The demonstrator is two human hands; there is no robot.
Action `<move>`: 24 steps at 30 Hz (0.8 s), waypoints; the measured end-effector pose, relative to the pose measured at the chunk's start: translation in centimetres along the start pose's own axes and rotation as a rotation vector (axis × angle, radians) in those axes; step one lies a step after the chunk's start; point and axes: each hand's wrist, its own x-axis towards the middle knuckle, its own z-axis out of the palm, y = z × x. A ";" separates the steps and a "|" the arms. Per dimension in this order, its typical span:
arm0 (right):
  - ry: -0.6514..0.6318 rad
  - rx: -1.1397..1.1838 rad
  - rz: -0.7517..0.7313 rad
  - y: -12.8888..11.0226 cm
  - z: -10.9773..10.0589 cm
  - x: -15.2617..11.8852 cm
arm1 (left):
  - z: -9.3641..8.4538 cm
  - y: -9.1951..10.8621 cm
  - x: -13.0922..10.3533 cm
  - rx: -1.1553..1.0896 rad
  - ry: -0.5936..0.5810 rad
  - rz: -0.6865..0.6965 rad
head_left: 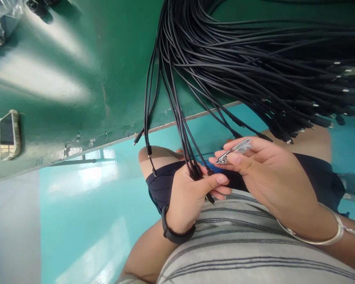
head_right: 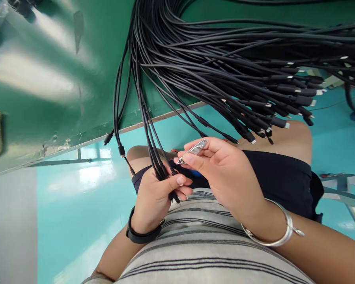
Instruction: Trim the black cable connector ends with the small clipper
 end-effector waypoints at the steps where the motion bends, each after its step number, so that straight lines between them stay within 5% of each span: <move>1: 0.000 -0.004 -0.002 0.0 0.0 0.0 | 0.0 0.0 0.0 -0.011 0.004 -0.012; 9: -0.092 -0.005 0.048 0.1 -0.2 0.2 | -0.2 0.6 -0.1 -0.016 -0.076 -0.002; 24: -0.077 -0.059 0.021 0.2 -0.3 -0.1 | -0.4 0.7 -0.4 0.057 -0.103 0.066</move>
